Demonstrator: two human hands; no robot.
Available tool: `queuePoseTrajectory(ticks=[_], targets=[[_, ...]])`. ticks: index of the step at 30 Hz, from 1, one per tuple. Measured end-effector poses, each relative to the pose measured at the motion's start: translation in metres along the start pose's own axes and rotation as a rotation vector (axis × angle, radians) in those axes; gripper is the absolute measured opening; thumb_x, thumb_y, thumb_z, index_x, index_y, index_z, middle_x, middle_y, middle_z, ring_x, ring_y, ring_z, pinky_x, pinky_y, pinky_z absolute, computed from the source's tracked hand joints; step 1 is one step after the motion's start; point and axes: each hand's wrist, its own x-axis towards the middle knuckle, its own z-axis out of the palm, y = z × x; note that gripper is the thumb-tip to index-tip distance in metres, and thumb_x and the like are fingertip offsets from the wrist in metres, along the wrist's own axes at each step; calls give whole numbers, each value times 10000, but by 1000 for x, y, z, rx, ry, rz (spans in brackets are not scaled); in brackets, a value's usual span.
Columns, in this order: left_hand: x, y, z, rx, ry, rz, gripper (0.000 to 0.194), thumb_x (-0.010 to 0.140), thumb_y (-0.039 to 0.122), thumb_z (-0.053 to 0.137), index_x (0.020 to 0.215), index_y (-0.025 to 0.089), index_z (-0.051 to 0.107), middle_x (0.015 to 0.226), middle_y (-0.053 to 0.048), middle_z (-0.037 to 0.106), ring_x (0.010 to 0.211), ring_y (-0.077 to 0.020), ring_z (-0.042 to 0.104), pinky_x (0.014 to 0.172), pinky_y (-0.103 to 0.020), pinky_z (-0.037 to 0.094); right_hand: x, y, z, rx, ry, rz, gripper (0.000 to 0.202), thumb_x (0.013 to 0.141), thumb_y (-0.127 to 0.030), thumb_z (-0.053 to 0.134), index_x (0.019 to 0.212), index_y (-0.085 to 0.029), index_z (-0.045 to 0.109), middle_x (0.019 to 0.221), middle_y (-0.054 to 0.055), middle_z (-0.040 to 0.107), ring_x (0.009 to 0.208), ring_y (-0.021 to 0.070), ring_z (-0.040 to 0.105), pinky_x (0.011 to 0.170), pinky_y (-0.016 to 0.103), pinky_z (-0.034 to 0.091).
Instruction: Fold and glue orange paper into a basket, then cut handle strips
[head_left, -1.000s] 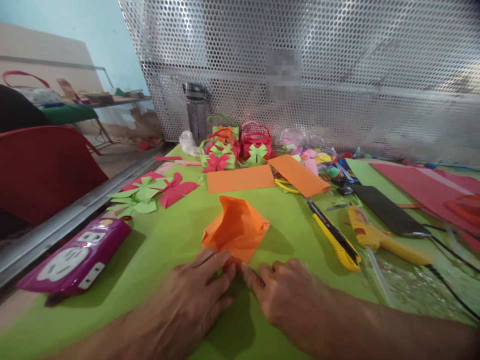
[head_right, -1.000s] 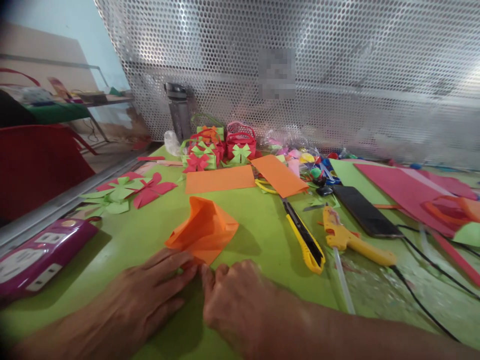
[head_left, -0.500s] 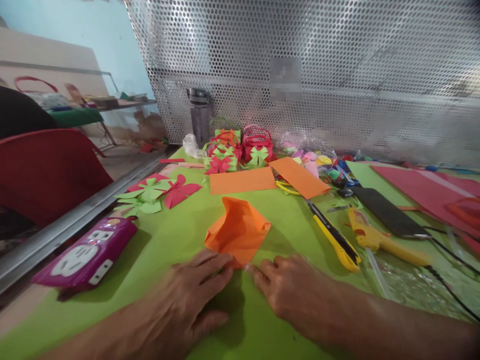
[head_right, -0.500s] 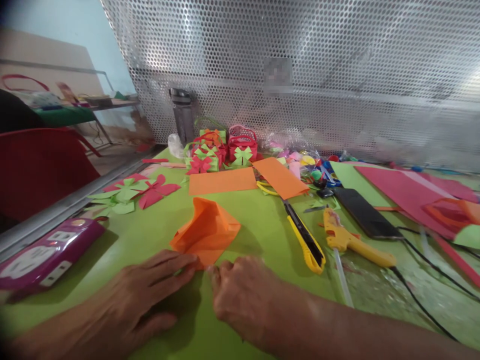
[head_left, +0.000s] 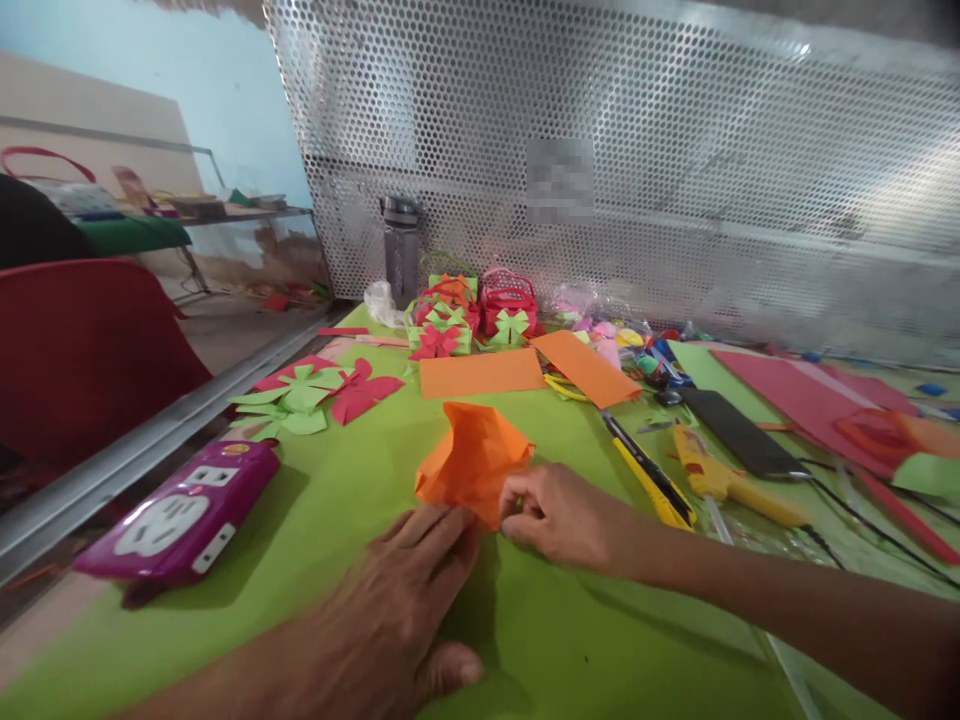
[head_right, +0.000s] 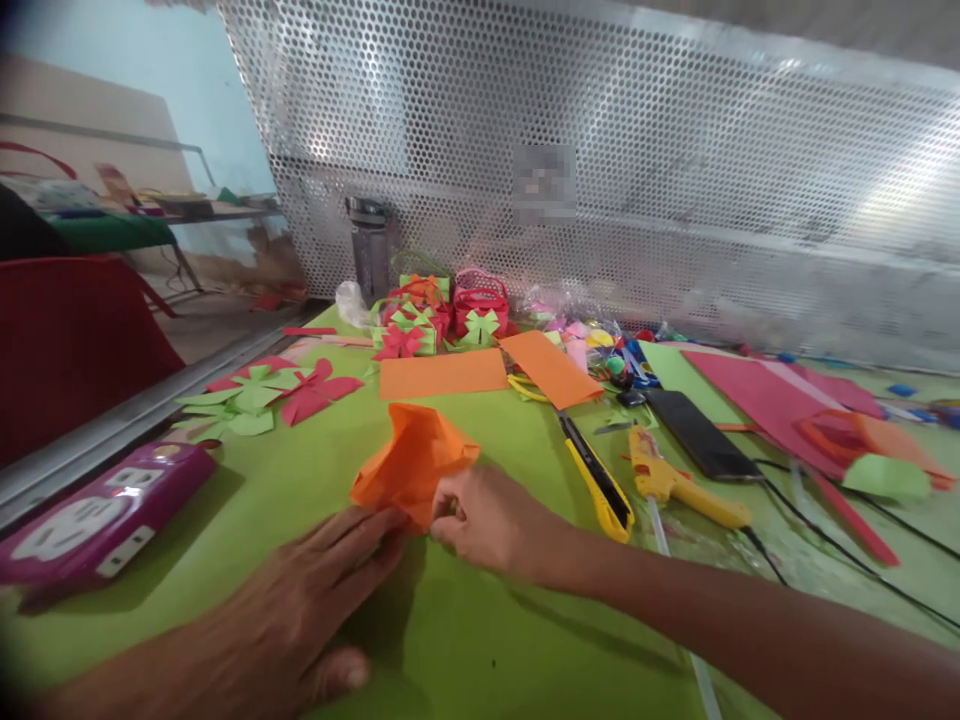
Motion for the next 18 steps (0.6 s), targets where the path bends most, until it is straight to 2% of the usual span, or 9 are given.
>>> queuePoseTrajectory(ticks=[3,6,10,15,18], targets=[[9,11,-4,20,58,-29,641,814,653,393,1153,131,548,1143,-142,578,1014,-277,538,880,-395,472,6,0,2,-38,36,7,60,709,-162,553,720,-157,611,484,-78,441,444,61,369,462,191,269],[16,19,-4,18,152,-54,664,810,688,318,1042,130,593,998,-133,599,877,-264,558,786,-395,495,12,3,5,-57,47,15,27,695,-176,578,697,-157,597,492,-79,429,460,62,379,468,192,267],[19,22,0,-14,196,-71,664,828,664,315,1111,114,555,961,-122,581,843,-254,546,773,-417,502,19,8,7,-75,35,32,83,667,-227,618,652,-162,570,510,-72,451,487,71,412,454,195,263],[17,20,3,-45,198,-79,528,842,586,428,1092,139,556,971,-101,584,856,-240,541,789,-410,510,27,2,3,-106,-10,88,165,634,-287,647,577,-164,553,484,-61,451,478,80,407,438,213,249],[17,17,9,-24,231,-39,542,860,588,377,1090,131,555,965,-111,579,846,-247,534,752,-419,513,28,-5,-2,-106,-62,117,186,621,-287,649,535,-165,537,448,-64,425,456,79,388,431,221,244]])
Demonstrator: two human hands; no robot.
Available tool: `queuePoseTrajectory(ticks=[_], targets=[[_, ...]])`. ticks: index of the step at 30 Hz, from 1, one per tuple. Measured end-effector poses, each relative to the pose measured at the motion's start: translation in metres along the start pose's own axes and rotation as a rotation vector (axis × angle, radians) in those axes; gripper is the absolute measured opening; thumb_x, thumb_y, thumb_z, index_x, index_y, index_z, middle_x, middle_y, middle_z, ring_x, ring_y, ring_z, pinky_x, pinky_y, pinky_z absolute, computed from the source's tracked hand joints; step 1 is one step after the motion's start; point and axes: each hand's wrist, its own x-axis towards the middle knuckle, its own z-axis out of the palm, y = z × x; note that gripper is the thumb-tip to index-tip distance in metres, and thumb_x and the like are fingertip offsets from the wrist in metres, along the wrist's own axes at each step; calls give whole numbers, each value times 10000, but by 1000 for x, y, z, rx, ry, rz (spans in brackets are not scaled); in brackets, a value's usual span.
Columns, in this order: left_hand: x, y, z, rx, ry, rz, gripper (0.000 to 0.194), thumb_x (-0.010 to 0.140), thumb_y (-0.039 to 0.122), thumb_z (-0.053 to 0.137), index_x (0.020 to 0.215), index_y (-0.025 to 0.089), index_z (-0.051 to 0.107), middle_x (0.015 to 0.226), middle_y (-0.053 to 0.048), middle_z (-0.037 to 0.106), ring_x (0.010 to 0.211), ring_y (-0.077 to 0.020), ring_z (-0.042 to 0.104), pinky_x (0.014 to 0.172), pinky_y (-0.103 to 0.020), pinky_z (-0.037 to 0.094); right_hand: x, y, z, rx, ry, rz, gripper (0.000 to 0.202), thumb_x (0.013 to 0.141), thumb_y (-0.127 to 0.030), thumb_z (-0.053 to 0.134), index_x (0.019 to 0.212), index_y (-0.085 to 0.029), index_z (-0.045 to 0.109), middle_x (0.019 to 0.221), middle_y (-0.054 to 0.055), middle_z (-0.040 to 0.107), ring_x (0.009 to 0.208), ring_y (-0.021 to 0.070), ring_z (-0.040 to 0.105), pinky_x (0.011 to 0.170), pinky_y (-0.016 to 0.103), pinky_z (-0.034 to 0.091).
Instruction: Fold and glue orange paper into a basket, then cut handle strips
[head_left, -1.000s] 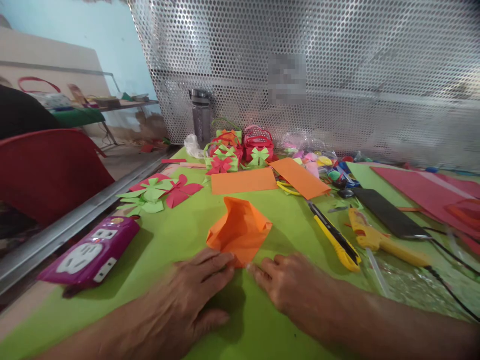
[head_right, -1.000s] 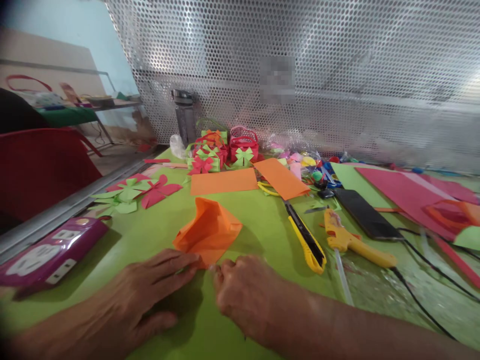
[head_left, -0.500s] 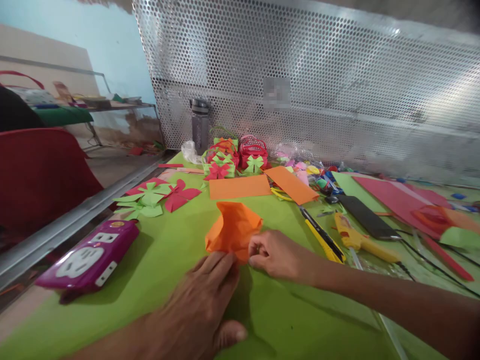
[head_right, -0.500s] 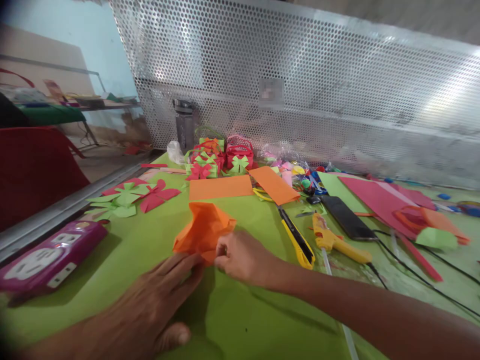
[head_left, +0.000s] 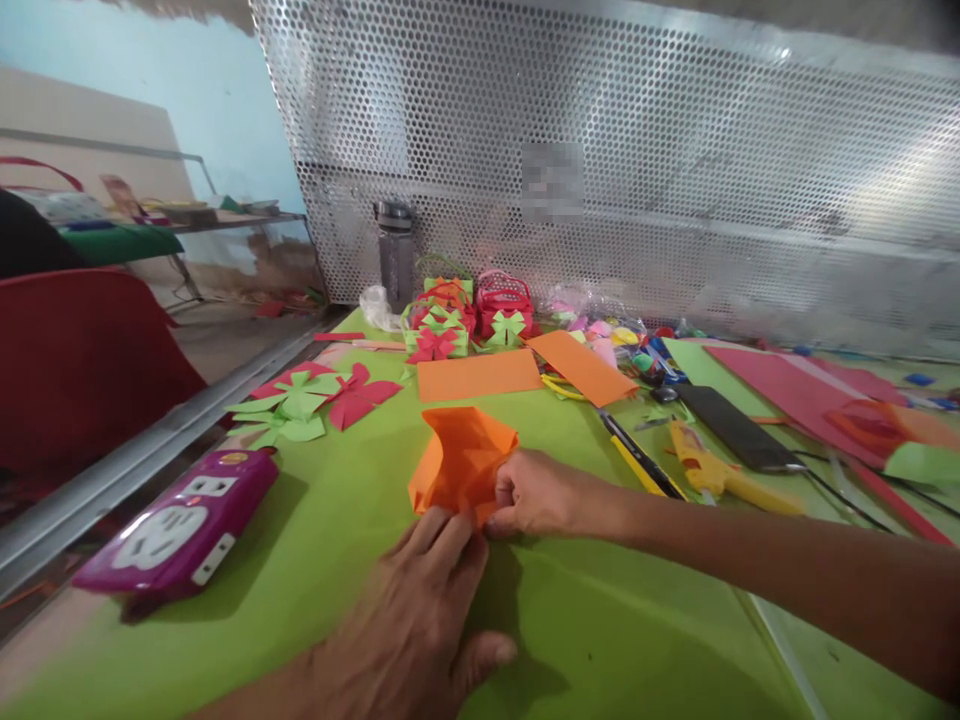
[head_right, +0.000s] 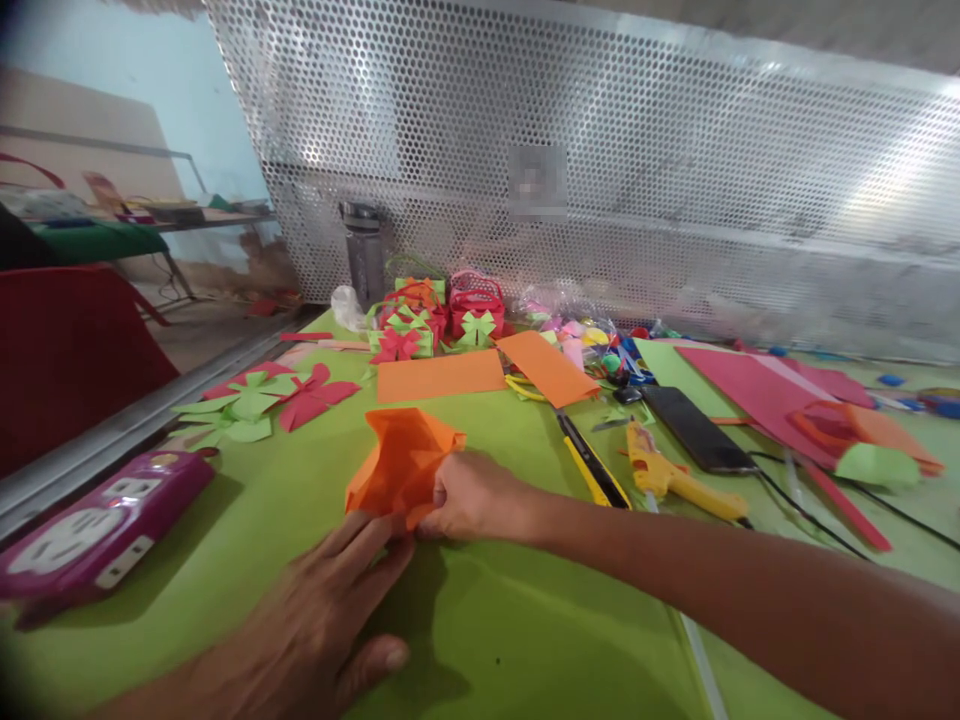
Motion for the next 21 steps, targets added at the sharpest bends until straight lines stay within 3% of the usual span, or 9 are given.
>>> queuePoseTrajectory(ticks=[5,14,17,21], targets=[[-3,-4,11,13,16,17,638,871,630,210,1082,134,551,1023,-133,553,889,-260,515,752,-437,503,1,2,-3,27,-37,24,126,619,-230,635,549,-165,553,454,-67,440,453,75,400,425,209,264],[-3,1,3,73,76,31,549,863,590,364,1061,121,569,1014,-127,579,892,-261,535,758,-416,508,-7,18,-3,24,80,-52,49,698,-147,571,685,-153,618,525,-45,522,500,85,463,469,202,305],[-4,2,3,69,58,12,567,848,602,391,1090,117,559,1040,-135,573,932,-271,536,785,-428,507,-22,12,3,-149,197,-215,186,774,-113,505,820,-193,666,659,-12,601,604,108,507,539,226,308],[-2,5,0,103,45,16,609,838,612,401,1135,95,525,1065,-151,583,954,-285,549,801,-441,513,-39,14,21,-550,246,-409,371,775,-102,493,1097,-252,601,766,11,611,573,134,512,485,261,246]])
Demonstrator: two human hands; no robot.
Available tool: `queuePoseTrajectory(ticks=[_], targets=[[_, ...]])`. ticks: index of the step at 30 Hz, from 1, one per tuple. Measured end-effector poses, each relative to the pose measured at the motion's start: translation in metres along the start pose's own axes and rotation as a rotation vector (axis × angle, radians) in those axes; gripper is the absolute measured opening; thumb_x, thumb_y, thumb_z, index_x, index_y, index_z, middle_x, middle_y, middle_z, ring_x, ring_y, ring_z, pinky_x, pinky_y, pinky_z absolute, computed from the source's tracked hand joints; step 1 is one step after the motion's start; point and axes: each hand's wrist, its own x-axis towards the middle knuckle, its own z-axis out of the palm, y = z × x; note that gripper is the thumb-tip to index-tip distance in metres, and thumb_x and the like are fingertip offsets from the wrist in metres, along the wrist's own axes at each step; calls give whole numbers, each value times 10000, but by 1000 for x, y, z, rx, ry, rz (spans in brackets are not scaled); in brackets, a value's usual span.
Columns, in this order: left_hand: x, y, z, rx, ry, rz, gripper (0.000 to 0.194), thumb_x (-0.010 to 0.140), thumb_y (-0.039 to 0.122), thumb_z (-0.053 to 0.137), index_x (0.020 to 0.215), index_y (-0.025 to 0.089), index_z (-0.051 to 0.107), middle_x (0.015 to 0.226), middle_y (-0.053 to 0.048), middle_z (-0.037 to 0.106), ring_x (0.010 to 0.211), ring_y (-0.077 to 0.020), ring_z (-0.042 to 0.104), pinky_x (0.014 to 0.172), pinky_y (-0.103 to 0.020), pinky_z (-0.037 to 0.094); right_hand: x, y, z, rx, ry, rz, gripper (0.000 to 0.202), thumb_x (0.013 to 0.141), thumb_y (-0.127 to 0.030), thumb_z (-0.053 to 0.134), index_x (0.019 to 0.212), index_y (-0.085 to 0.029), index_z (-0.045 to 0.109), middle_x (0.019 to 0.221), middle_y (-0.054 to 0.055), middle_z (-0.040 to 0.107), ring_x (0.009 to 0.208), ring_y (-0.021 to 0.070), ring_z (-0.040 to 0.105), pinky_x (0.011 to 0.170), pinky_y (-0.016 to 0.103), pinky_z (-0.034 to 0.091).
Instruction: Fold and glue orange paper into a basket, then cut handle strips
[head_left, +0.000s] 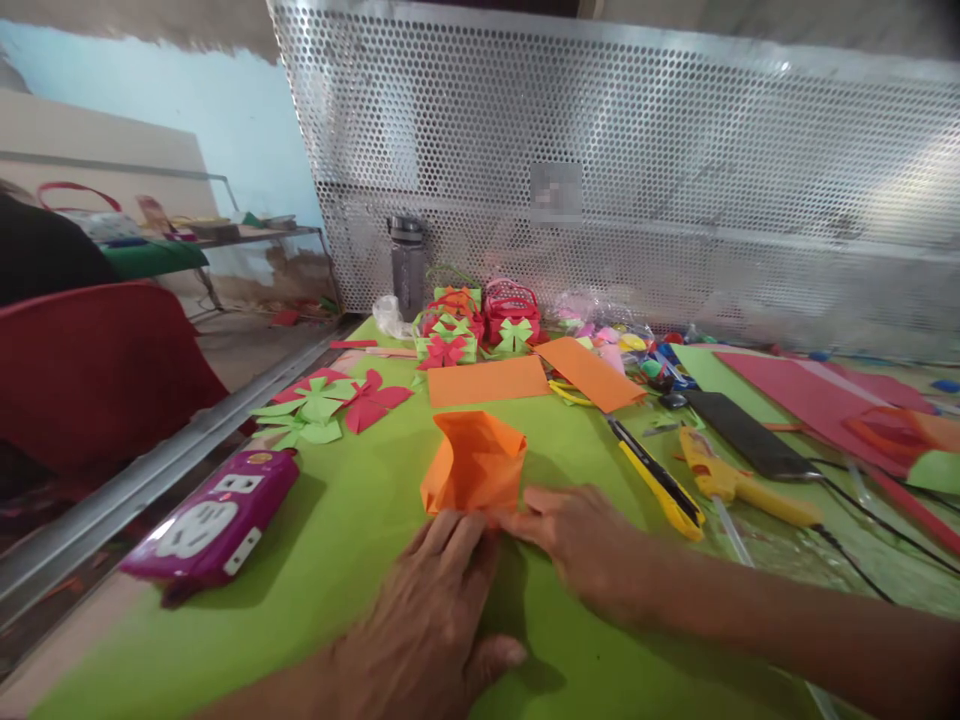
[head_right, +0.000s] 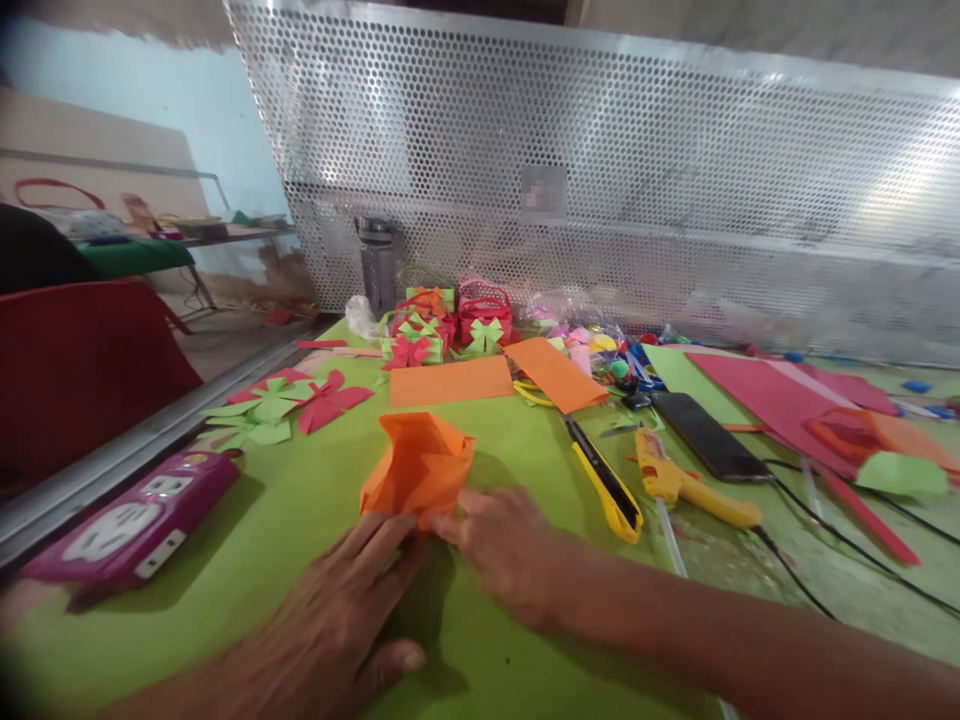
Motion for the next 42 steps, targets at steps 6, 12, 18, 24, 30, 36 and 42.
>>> queuePoseTrajectory(ticks=[6,12,18,24,30,36,42], targets=[[4,1,-7,-2,-13,15,573,854,573,416,1153,91,497,1081,-141,601,947,-275,566,788,-416,526,-6,-5,18,-254,83,-111,326,823,-122,459,1135,-192,525,898,57,591,658,181,544,489,299,299],[6,3,-8,-10,-91,-30,490,824,510,519,1068,88,567,1050,-152,600,919,-291,569,762,-439,532,-11,3,15,-284,86,-156,417,828,-133,473,1230,-240,455,889,38,566,629,161,511,476,290,277],[5,4,-6,-14,-121,-68,444,772,454,620,1037,99,596,1041,-146,598,930,-298,559,788,-473,520,-14,2,17,-308,91,-102,431,791,-89,454,1195,-236,479,901,50,562,689,171,529,504,279,294],[3,4,-6,-26,-129,-45,425,810,465,566,1014,93,601,985,-140,609,893,-285,564,776,-481,515,-10,-2,20,-225,155,-111,370,799,-99,449,1148,-207,511,924,60,568,776,205,545,545,317,348],[1,5,-7,-46,-105,-87,301,792,422,596,913,148,620,936,-94,618,854,-271,573,779,-486,495,-15,-1,19,-169,159,-117,369,757,-71,450,1094,-181,551,922,74,573,794,205,546,567,327,365],[2,3,-6,41,-58,-81,552,806,544,515,1148,110,526,1071,-151,589,909,-286,565,764,-450,512,-12,-1,7,-92,36,-77,422,736,-61,443,1109,-207,574,878,53,570,767,190,527,561,295,320],[9,0,-4,37,-161,-72,617,812,629,429,1170,138,536,1059,-143,586,912,-299,552,790,-509,492,3,2,-7,133,-34,68,261,824,-169,481,964,-255,683,759,21,613,596,128,515,510,257,260]])
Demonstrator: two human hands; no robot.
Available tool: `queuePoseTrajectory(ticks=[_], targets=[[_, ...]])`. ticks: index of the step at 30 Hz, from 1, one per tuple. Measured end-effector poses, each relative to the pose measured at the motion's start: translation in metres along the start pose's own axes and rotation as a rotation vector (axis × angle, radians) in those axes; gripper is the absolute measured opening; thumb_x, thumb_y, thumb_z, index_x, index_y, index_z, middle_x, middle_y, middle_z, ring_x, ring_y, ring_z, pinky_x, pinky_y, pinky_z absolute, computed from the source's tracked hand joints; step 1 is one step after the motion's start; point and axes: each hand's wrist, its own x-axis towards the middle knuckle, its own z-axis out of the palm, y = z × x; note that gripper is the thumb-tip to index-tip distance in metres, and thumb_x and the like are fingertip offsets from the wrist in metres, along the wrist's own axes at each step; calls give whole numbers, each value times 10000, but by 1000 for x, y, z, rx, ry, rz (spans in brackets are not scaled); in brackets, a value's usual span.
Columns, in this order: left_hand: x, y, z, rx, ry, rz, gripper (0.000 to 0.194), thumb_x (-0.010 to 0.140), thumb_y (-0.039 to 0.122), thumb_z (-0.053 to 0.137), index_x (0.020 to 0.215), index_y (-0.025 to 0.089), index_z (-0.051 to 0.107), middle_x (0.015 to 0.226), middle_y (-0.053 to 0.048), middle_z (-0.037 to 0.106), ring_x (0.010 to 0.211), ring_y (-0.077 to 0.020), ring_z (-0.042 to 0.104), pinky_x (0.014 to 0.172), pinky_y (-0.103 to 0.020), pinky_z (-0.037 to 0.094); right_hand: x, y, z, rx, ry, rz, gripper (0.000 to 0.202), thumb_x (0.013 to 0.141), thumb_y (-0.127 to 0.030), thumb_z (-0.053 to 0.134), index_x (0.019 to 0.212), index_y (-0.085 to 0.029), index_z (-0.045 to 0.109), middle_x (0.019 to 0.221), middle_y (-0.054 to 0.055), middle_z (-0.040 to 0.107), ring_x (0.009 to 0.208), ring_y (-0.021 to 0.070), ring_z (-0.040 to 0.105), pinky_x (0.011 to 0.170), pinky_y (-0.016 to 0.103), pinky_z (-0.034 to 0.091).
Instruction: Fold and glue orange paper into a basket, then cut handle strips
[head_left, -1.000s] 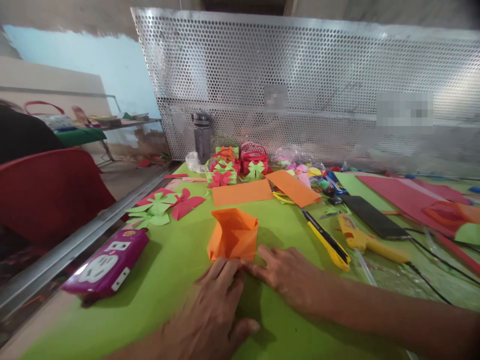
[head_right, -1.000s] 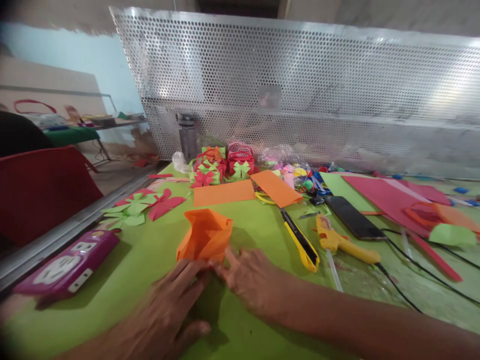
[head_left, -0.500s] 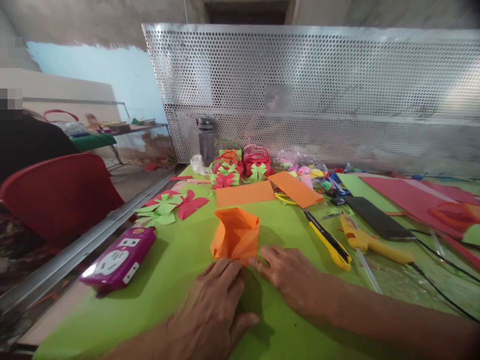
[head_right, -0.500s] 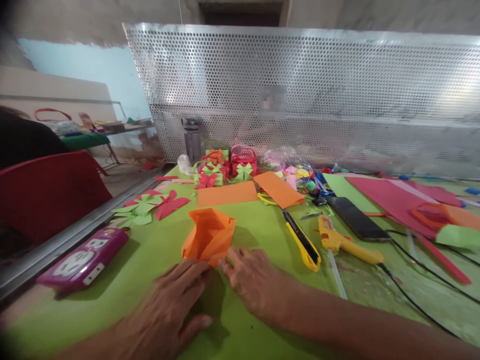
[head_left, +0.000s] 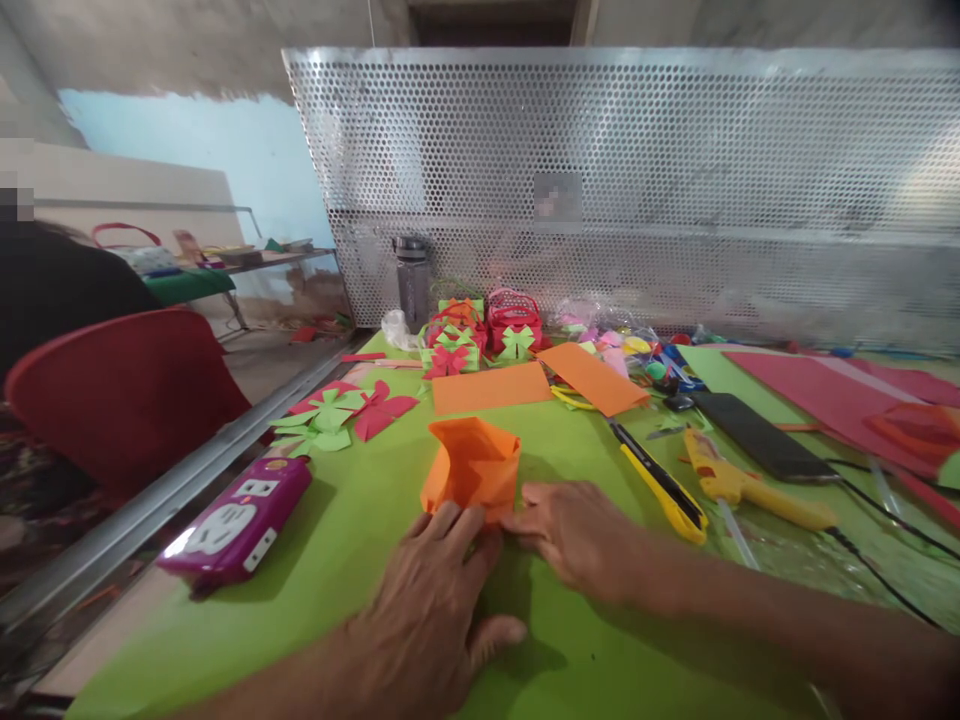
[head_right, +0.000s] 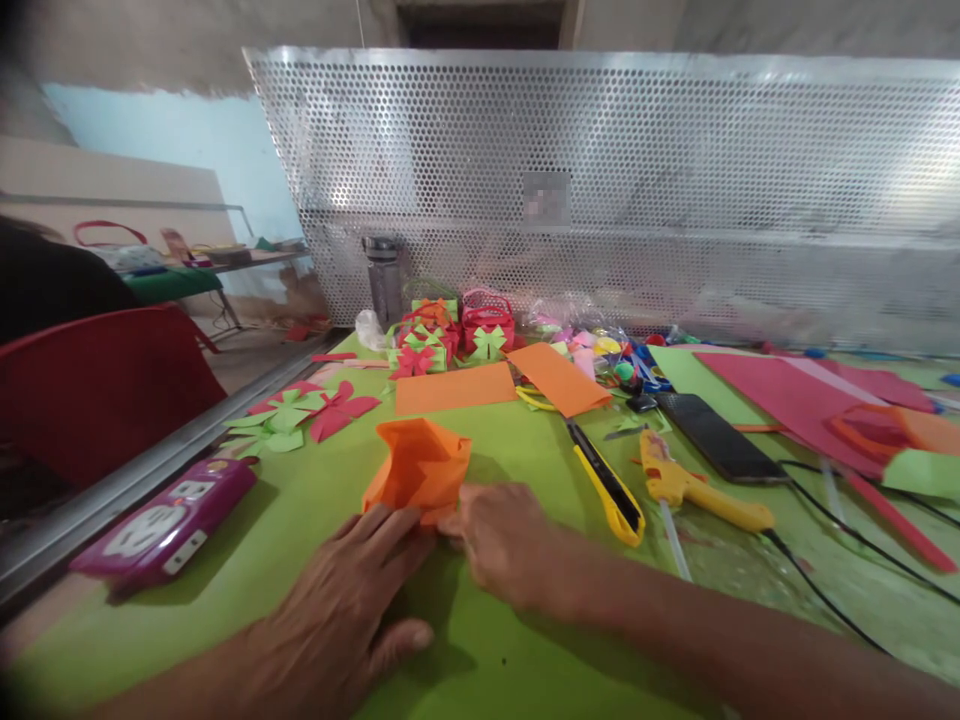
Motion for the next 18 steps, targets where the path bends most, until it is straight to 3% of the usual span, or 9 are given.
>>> queuePoseTrajectory(ticks=[4,9,15,18], targets=[[-4,-1,8,-9,40,-7,597,821,623,418,1147,138,545,1025,-142,590,901,-294,549,798,-522,477,18,1,2,241,73,165,103,774,-232,600,777,-225,703,707,-10,675,620,118,564,546,228,312],[-6,-1,4,7,140,51,483,863,546,409,991,122,601,945,-135,621,847,-282,577,733,-478,519,27,5,8,257,104,205,80,715,-226,636,768,-221,695,700,-16,681,615,121,569,543,223,324],[-4,-2,-3,-9,231,53,263,883,331,436,779,157,604,789,-91,639,705,-226,604,596,-376,550,18,7,0,220,121,159,180,771,-135,528,767,-216,690,704,-10,683,610,119,565,577,230,348],[-5,-2,-2,-35,239,54,209,866,264,472,717,170,586,737,-65,635,674,-207,602,587,-354,549,12,7,-12,88,232,-21,197,840,-145,491,902,-202,669,852,27,683,781,152,582,723,269,397]])
